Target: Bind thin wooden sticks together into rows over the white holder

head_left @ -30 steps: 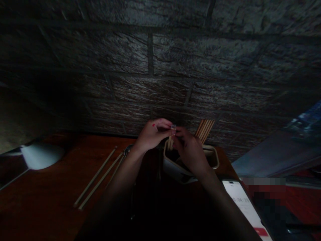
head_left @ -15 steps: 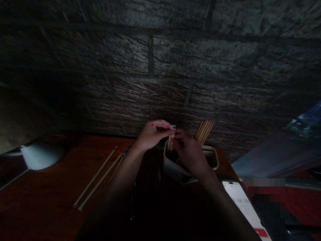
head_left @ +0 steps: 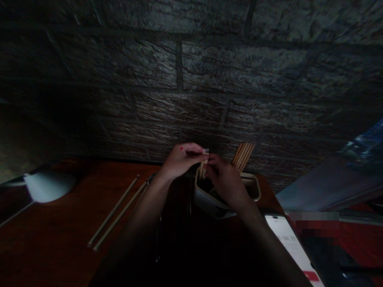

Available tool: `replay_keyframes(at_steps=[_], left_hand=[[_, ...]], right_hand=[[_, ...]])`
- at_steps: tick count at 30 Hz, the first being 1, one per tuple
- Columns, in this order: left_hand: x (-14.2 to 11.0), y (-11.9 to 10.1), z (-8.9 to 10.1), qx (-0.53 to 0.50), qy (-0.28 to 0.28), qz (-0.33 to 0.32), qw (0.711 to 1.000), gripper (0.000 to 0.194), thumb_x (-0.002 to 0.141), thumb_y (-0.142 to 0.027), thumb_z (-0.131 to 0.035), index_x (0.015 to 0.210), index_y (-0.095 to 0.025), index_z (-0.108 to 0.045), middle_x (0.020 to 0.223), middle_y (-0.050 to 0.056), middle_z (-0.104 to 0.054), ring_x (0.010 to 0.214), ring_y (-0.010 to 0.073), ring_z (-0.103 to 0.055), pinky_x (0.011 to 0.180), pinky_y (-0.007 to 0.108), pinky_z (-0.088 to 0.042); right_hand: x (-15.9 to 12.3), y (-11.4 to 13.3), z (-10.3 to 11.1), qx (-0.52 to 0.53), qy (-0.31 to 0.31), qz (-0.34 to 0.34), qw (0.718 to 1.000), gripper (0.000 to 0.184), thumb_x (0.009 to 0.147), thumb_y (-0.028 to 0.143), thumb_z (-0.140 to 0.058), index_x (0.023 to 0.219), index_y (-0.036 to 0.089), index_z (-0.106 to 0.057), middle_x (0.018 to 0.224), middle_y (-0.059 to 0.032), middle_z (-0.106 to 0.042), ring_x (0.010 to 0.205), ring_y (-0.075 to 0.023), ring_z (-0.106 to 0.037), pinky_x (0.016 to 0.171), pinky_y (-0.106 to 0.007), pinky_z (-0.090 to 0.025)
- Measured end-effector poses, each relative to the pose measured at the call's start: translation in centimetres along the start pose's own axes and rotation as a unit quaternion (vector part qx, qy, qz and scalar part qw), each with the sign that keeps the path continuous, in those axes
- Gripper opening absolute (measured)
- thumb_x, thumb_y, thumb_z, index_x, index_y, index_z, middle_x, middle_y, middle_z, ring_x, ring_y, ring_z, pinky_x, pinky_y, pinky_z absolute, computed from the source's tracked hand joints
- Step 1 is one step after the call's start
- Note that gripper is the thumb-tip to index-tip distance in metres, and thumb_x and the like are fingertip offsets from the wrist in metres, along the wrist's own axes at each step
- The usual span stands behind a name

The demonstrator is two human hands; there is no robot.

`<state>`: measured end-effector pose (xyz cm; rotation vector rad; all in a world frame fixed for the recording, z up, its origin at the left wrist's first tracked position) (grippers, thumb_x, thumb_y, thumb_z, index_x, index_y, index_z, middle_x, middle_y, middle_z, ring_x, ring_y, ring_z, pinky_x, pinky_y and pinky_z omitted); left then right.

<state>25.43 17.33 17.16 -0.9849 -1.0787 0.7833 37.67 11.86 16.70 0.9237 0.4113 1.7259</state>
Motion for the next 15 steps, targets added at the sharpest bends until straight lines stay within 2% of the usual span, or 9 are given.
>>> replay_keyframes(at_steps=[7, 15], left_hand=[[-0.14, -0.13, -0.13, 0.016, 0.020, 0.014, 1.000, 0.017, 0.071, -0.023, -0.076, 0.084, -0.013, -0.070, 0.087, 0.004, -0.074, 0.082, 0.0152, -0.067, 0.079, 0.028, -0.053], [-0.19, -0.32, -0.15, 0.022, 0.041, 0.012, 0.999, 0.018, 0.072, -0.023, -0.074, 0.087, -0.014, -0.070, 0.089, 0.005, -0.074, 0.085, 0.0159, -0.067, 0.081, 0.029, -0.052]], right_hand=[[-0.02, 0.13, 0.07, -0.007, 0.006, 0.004, 1.000, 0.021, 0.091, 0.015, -0.054, 0.111, 0.016, -0.060, 0.098, -0.0079, -0.076, 0.076, -0.0188, -0.072, 0.077, -0.033, -0.053], [-0.09, 0.52, 0.46, -0.011, -0.013, 0.015, 1.000, 0.030, 0.090, 0.020, -0.055, 0.119, 0.015, -0.059, 0.098, -0.0091, -0.075, 0.084, -0.0225, -0.072, 0.080, -0.036, -0.053]])
Point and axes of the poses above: each hand's wrist, its own x-axis towards the middle knuckle, its own z-axis out of the back of the hand, y = z × x, the point moved 8 cm from there along x, towards the middle knuckle
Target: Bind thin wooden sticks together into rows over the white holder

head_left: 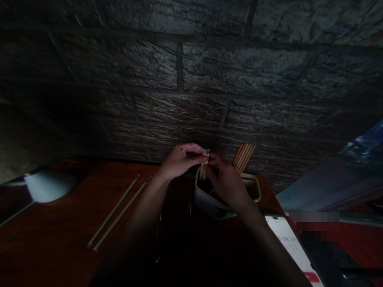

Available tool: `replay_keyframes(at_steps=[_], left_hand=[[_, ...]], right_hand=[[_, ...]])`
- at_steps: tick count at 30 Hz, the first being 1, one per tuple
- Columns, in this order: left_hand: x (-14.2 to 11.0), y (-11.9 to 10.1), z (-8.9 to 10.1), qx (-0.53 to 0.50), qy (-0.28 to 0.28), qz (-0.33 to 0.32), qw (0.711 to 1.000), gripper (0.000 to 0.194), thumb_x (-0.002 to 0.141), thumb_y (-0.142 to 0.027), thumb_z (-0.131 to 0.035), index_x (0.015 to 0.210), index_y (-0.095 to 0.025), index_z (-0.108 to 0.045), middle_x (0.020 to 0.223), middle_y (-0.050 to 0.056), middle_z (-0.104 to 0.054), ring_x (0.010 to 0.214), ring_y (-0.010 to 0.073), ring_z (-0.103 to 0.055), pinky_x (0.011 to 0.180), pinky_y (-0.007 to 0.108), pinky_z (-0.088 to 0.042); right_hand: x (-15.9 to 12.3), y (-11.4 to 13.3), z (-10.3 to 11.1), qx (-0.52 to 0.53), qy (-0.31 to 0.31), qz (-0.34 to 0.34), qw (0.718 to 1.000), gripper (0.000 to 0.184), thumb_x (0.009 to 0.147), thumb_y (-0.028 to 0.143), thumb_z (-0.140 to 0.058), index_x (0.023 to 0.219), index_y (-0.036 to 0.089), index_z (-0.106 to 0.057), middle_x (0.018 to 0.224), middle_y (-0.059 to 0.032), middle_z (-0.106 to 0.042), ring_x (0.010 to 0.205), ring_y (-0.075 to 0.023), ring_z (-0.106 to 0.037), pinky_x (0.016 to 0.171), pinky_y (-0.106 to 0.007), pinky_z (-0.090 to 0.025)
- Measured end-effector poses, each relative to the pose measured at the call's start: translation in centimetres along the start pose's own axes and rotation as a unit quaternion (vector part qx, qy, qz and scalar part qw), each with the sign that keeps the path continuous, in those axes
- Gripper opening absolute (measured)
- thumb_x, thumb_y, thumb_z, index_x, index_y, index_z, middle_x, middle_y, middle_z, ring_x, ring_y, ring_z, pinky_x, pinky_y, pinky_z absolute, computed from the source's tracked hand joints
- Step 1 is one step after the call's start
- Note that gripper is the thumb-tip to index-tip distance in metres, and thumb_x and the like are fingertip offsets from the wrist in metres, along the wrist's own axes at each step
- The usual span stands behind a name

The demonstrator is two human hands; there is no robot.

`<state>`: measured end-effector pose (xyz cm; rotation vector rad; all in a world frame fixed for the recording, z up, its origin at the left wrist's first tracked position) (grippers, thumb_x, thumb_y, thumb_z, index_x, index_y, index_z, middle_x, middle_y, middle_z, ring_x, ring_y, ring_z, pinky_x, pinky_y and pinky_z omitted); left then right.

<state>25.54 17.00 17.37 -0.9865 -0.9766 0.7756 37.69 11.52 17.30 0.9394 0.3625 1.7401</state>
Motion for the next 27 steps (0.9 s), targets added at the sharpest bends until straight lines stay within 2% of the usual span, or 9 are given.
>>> replay_keyframes(at_steps=[12, 27], left_hand=[[-0.16, 0.05, -0.23, -0.026, 0.019, 0.008, 0.999, 0.024, 0.070, -0.023, -0.077, 0.090, -0.013, -0.069, 0.090, 0.005, -0.074, 0.087, 0.0167, -0.068, 0.083, 0.029, -0.052], [-0.19, 0.04, -0.24, -0.012, 0.029, 0.006, 0.999, 0.020, 0.072, -0.022, -0.075, 0.090, -0.014, -0.070, 0.092, 0.005, -0.075, 0.089, 0.0175, -0.069, 0.085, 0.031, -0.052]], right_hand=[[-0.09, 0.38, 0.39, 0.004, 0.001, -0.003, 1.000, 0.031, 0.089, 0.021, -0.055, 0.120, 0.018, -0.059, 0.100, -0.0085, -0.076, 0.089, -0.0220, -0.072, 0.077, -0.033, -0.053], [-0.11, 0.52, 0.55, -0.007, -0.006, 0.011, 1.000, 0.024, 0.092, 0.021, -0.051, 0.112, 0.018, -0.064, 0.093, -0.0078, -0.076, 0.081, -0.0211, -0.073, 0.073, -0.032, -0.053]])
Point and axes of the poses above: each hand's wrist, its own x-axis towards the middle knuckle, its own z-axis out of the back of the hand, y = z × x, the point moved 8 cm from there along x, towards the middle knuckle
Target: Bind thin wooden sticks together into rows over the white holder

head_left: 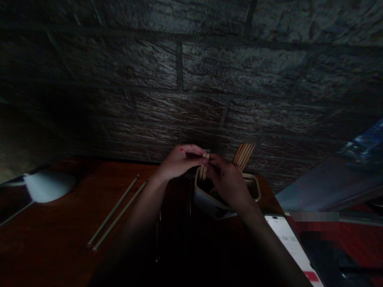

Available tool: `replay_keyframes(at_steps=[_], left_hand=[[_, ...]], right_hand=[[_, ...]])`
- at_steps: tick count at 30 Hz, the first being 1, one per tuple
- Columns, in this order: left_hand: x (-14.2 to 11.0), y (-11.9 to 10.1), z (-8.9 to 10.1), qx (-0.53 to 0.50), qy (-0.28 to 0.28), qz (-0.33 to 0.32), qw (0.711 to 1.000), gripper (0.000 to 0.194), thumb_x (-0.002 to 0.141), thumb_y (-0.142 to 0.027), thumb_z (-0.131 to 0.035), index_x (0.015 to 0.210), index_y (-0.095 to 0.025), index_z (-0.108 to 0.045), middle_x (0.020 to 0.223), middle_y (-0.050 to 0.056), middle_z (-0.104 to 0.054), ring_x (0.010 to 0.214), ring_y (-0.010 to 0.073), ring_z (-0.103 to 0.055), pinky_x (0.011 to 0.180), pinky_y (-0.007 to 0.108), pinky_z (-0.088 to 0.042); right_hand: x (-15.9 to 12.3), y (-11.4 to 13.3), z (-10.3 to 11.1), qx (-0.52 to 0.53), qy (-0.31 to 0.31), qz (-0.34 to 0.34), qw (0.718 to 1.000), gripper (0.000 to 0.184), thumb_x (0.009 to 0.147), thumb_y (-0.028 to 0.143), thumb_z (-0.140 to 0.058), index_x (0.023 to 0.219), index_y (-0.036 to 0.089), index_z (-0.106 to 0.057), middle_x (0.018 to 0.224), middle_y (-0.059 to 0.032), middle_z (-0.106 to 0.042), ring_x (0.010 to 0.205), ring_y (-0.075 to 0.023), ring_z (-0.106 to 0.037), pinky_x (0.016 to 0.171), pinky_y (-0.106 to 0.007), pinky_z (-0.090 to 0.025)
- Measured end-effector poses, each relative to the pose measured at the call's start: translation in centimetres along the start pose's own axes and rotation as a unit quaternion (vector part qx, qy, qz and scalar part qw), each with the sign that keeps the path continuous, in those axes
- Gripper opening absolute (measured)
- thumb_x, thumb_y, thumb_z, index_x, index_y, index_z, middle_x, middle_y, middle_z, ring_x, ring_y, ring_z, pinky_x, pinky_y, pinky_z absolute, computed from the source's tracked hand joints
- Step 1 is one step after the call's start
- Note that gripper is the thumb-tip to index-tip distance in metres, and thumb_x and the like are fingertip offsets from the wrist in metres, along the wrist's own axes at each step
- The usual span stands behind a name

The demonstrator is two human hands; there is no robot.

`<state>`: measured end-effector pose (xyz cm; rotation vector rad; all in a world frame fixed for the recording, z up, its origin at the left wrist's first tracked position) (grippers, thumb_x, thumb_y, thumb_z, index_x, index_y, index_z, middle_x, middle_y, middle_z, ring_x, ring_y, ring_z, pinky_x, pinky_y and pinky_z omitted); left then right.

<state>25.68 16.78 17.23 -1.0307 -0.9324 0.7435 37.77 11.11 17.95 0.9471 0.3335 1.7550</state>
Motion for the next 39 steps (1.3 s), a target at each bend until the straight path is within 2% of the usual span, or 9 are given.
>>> replay_keyframes(at_steps=[6, 18, 23, 32, 39], left_hand=[[-0.19, -0.21, 0.13, 0.015, 0.010, 0.005, 1.000, 0.018, 0.075, -0.022, -0.073, 0.091, -0.015, -0.070, 0.094, 0.005, -0.076, 0.091, 0.0181, -0.070, 0.086, 0.031, -0.052], [-0.27, -0.28, 0.14, 0.031, 0.020, -0.010, 0.999, 0.015, 0.079, -0.019, -0.068, 0.093, -0.014, -0.070, 0.096, 0.005, -0.075, 0.092, 0.0168, -0.069, 0.089, 0.032, -0.051], [-0.29, -0.36, 0.16, 0.032, 0.012, -0.008, 0.999, 0.014, 0.078, -0.017, -0.069, 0.091, -0.016, -0.070, 0.095, 0.004, -0.075, 0.093, 0.0164, -0.069, 0.089, 0.032, -0.051], [-0.16, -0.36, 0.20, 0.040, 0.004, -0.010, 0.999, 0.013, 0.078, -0.019, -0.069, 0.090, -0.016, -0.069, 0.094, 0.004, -0.075, 0.091, 0.0169, -0.069, 0.087, 0.032, -0.052], [-0.26, -0.38, 0.08, 0.033, 0.015, -0.009, 0.999, 0.013, 0.079, -0.019, -0.069, 0.091, -0.016, -0.069, 0.095, 0.004, -0.075, 0.092, 0.0166, -0.070, 0.088, 0.032, -0.052]], right_hand=[[0.06, 0.12, 0.21, -0.021, -0.007, 0.002, 1.000, 0.024, 0.091, 0.021, -0.051, 0.111, 0.019, -0.064, 0.089, -0.0061, -0.077, 0.079, -0.0206, -0.072, 0.076, -0.033, -0.052], [-0.09, 0.33, 0.33, -0.018, -0.009, -0.002, 1.000, 0.023, 0.091, 0.017, -0.051, 0.110, 0.018, -0.064, 0.091, -0.0059, -0.077, 0.081, -0.0199, -0.072, 0.073, -0.031, -0.051], [-0.16, 0.70, 0.70, -0.018, -0.022, 0.002, 1.000, 0.022, 0.090, 0.017, -0.052, 0.108, 0.018, -0.064, 0.088, -0.0050, -0.077, 0.074, -0.0189, -0.072, 0.070, -0.031, -0.051], [-0.22, 0.37, 0.36, -0.014, -0.017, -0.005, 1.000, 0.023, 0.091, 0.019, -0.051, 0.111, 0.018, -0.062, 0.094, -0.0078, -0.077, 0.087, -0.0231, -0.073, 0.077, -0.035, -0.054], [0.01, 0.24, 0.12, -0.031, -0.013, -0.011, 0.999, 0.022, 0.092, 0.019, -0.051, 0.111, 0.017, -0.062, 0.095, -0.0082, -0.077, 0.088, -0.0244, -0.073, 0.079, -0.037, -0.053]])
Point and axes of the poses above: each hand's wrist, its own x-axis towards the middle knuckle, its own z-axis out of the back of the hand, y = z × x, the point moved 8 cm from there along x, towards the middle knuckle
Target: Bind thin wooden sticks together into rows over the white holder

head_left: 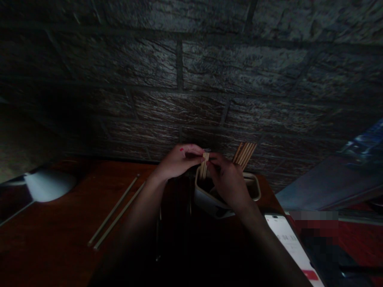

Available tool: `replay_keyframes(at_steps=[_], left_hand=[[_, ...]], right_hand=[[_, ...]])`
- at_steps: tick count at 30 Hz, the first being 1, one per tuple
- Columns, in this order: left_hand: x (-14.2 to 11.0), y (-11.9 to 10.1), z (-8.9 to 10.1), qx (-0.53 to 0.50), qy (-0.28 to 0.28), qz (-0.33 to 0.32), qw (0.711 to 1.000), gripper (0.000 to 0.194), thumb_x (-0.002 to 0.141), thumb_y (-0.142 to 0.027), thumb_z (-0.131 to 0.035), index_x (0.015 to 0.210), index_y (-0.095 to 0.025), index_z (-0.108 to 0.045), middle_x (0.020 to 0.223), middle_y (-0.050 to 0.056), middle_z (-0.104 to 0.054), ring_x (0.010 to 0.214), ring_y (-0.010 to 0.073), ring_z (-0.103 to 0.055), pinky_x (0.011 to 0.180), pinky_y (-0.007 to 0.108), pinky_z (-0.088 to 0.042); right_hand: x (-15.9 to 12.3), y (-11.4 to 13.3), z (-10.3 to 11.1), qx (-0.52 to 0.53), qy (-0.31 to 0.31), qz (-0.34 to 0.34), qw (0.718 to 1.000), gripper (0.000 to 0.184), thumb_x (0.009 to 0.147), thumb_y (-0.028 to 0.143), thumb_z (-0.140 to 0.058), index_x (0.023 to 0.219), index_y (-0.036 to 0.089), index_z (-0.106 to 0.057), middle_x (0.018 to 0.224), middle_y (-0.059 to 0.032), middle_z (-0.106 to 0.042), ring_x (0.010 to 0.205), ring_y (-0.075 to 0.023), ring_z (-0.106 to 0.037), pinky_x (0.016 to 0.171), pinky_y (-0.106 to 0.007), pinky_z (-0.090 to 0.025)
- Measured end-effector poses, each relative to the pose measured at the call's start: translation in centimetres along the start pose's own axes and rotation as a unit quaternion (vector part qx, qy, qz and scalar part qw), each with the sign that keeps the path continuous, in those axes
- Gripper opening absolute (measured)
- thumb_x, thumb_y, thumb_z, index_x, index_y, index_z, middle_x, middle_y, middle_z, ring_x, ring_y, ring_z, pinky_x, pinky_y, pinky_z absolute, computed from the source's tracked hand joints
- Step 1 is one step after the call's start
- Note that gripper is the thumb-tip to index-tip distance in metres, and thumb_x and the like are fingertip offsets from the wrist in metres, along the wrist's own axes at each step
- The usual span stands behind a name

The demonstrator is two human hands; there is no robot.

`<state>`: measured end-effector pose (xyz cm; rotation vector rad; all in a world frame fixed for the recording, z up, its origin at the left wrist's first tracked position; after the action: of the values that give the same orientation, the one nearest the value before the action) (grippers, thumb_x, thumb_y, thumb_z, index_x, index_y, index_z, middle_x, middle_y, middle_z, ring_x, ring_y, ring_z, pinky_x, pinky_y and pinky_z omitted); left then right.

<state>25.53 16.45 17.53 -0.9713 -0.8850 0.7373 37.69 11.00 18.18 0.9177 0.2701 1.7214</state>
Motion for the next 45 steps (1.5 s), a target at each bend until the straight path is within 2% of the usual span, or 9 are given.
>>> replay_keyframes(at_steps=[9, 21, 28, 34, 45], left_hand=[[0.07, 0.04, 0.07, -0.007, 0.002, -0.002, 1.000, 0.014, 0.078, -0.018, -0.069, 0.091, -0.016, -0.070, 0.095, 0.004, -0.075, 0.092, 0.0174, -0.069, 0.088, 0.032, -0.051], [0.04, 0.05, 0.01, 0.000, 0.002, 0.000, 1.000, 0.014, 0.079, -0.019, -0.068, 0.093, -0.017, -0.070, 0.097, 0.004, -0.075, 0.094, 0.0174, -0.069, 0.088, 0.031, -0.052], [-0.07, -0.10, -0.05, 0.018, 0.001, -0.007, 1.000, 0.015, 0.080, -0.025, -0.068, 0.092, -0.016, -0.070, 0.094, 0.005, -0.074, 0.090, 0.0171, -0.068, 0.084, 0.030, -0.052], [-0.03, -0.16, -0.03, 0.030, 0.015, -0.020, 0.999, 0.016, 0.082, -0.023, -0.065, 0.096, -0.014, -0.069, 0.098, 0.005, -0.074, 0.092, 0.0165, -0.068, 0.083, 0.029, -0.051], [-0.16, -0.49, -0.42, 0.030, 0.019, -0.029, 0.999, 0.017, 0.084, -0.026, -0.065, 0.097, -0.015, -0.069, 0.097, 0.005, -0.074, 0.093, 0.0161, -0.068, 0.084, 0.028, -0.051]], right_hand=[[-0.09, -0.24, 0.07, 0.025, 0.005, -0.012, 1.000, 0.019, 0.091, 0.018, -0.051, 0.107, 0.019, -0.061, 0.090, -0.0063, -0.077, 0.083, -0.0211, -0.073, 0.074, -0.032, -0.051], [-0.02, -0.39, 0.07, 0.034, -0.002, -0.007, 0.999, 0.018, 0.091, 0.021, -0.052, 0.105, 0.018, -0.062, 0.092, -0.0080, -0.077, 0.083, -0.0214, -0.073, 0.073, -0.033, -0.051], [0.05, -0.31, 0.19, 0.035, -0.004, 0.004, 0.999, 0.017, 0.090, 0.020, -0.053, 0.105, 0.017, -0.062, 0.088, -0.0063, -0.077, 0.078, -0.0198, -0.072, 0.070, -0.030, -0.050], [-0.03, -0.55, 0.05, 0.049, 0.000, -0.014, 0.999, 0.017, 0.090, 0.021, -0.054, 0.105, 0.019, -0.062, 0.089, -0.0049, -0.077, 0.079, -0.0199, -0.073, 0.070, -0.030, -0.050], [-0.02, -0.37, 0.20, 0.033, -0.014, -0.001, 0.999, 0.016, 0.090, 0.021, -0.054, 0.103, 0.018, -0.062, 0.086, -0.0050, -0.077, 0.077, -0.0198, -0.073, 0.069, -0.030, -0.049]])
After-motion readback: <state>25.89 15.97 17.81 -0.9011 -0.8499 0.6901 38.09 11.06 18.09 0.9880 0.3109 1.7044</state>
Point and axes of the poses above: each hand's wrist, its own x-axis towards the middle knuckle, its own z-axis out of the back of the hand, y = z × x, the point moved 8 cm from there along x, towards the middle knuckle
